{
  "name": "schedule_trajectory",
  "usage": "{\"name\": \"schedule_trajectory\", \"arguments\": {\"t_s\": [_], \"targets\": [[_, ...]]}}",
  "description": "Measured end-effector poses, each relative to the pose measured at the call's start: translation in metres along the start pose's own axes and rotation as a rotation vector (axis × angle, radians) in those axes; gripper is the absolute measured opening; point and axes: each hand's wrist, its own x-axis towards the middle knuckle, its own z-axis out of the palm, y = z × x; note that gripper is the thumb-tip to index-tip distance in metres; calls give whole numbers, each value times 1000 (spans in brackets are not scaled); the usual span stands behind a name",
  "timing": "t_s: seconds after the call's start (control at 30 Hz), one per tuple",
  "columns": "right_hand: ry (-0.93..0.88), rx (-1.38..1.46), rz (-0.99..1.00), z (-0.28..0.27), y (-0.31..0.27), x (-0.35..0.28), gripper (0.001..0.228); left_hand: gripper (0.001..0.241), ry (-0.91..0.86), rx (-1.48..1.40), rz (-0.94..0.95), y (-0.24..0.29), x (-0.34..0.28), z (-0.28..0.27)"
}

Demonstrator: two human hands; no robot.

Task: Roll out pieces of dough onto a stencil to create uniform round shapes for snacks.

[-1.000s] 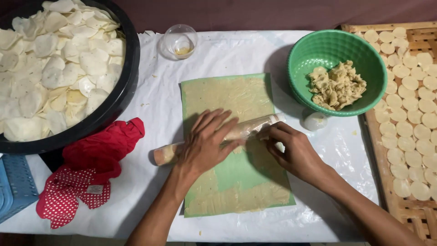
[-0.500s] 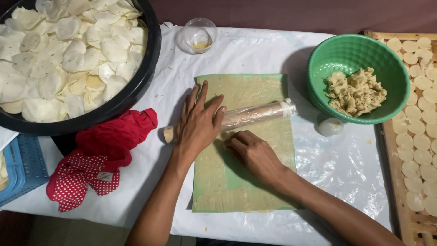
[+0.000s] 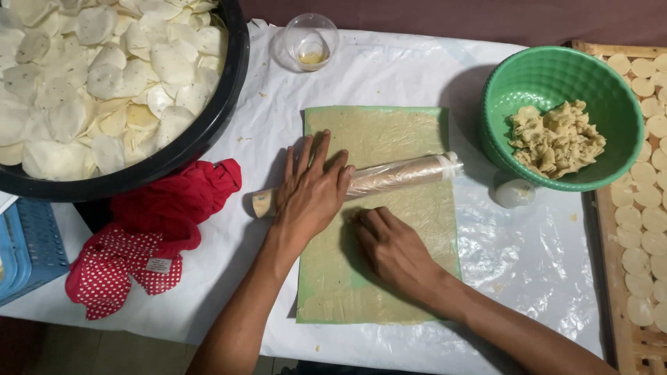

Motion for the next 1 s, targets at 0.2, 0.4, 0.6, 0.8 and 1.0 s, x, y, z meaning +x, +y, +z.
{"name": "schedule_trajectory", "arguments": {"t_s": [0.2,0.4,0.6,0.8,1.0], "targets": [[43,279,270,24,14,-6,14,49,-63,-77,83,-3,-13,-4],[22,166,249,13,4,-4,12,56,-93,117,215,-21,-37,-13],[-143,-75,76,25,-4,-24,18,44,-35,103,223,-30,-47,-52],[-250,-273,-53,19,-8,-34,63,39,-105,-48,32,-22,-58,-58],[-247,-204,3,23,-8,-38,56,53,122,-71,33,-11,-16,-31]]}}
